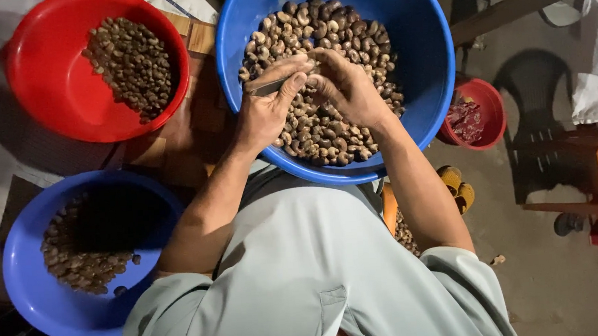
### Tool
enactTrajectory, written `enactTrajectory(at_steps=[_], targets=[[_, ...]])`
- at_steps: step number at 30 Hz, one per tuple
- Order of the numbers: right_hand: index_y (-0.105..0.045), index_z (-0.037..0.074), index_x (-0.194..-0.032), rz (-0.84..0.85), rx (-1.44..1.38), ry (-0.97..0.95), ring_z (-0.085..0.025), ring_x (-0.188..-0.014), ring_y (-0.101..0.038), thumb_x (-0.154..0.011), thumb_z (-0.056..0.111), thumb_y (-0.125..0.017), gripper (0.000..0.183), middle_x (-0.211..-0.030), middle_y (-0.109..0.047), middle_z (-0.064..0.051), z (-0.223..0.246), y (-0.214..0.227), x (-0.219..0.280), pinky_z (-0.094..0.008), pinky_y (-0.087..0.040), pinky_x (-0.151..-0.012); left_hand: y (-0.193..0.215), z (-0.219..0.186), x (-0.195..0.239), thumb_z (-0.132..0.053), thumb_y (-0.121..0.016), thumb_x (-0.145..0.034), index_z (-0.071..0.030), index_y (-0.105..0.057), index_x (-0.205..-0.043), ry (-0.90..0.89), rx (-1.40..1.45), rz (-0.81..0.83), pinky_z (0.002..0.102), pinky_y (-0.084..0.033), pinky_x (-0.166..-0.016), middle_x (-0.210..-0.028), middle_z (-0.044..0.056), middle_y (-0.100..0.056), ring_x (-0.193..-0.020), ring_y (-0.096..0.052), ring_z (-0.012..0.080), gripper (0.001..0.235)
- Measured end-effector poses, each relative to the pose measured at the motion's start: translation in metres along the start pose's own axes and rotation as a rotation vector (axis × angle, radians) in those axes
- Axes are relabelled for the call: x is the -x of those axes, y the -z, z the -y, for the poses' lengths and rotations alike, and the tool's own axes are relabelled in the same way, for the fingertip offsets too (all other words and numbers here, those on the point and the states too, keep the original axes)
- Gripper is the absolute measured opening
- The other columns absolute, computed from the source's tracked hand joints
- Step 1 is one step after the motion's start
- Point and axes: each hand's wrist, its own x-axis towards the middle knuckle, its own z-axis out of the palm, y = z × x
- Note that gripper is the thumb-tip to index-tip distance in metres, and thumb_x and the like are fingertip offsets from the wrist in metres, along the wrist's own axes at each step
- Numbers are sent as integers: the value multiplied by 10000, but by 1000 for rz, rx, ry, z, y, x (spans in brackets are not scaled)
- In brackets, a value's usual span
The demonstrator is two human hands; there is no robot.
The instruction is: The person sits and uses a small knife to peel the outer skin off of brown nuts held in a large blue bowl. They pick up individual nuts, scrape the skin with the knife, and drop the peeled nuts into a separate blue bowl on the floor.
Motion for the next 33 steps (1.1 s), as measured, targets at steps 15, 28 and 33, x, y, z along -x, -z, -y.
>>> enactTrajectory(at_steps=[15, 28, 33], targets=[[-469, -15, -1405, 0, -122, -38, -145, -736, -677, -1057, 60, -598, 379, -953, -662, -88, -7, -2, 2, -261, -609, -675, -2, 6, 2, -145, -626, -1049, -10, -672, -1214, 10, 57, -59, 302, -640, -929, -1227, 137, -708, -1045, -723, 219, 218], [-484, -24, -1356, -503, 119, 121, -308, -978, -710, -1020, -79, -482, 341, -1111, -646, -243, 1, 47, 73, -320, -633, -703, 2, 4, -1, -152, -624, -1057, -15, -679, -1223, 43, 24, -115, 262, -648, -846, -1186, 128, -751, -994, -757, 192, 222], [-552, 57, -1416, -1143, -88, -40, -123, -622, -506, -1117, 164, -473, 326, -995, -638, -116, -64, 93, 187, -258, -478, -526, 1, -4, -2, -182, -637, -1059, -21, -684, -1217, 38, 28, -101, 263, -631, -848, -1166, 108, -756, -969, -750, 181, 230]])
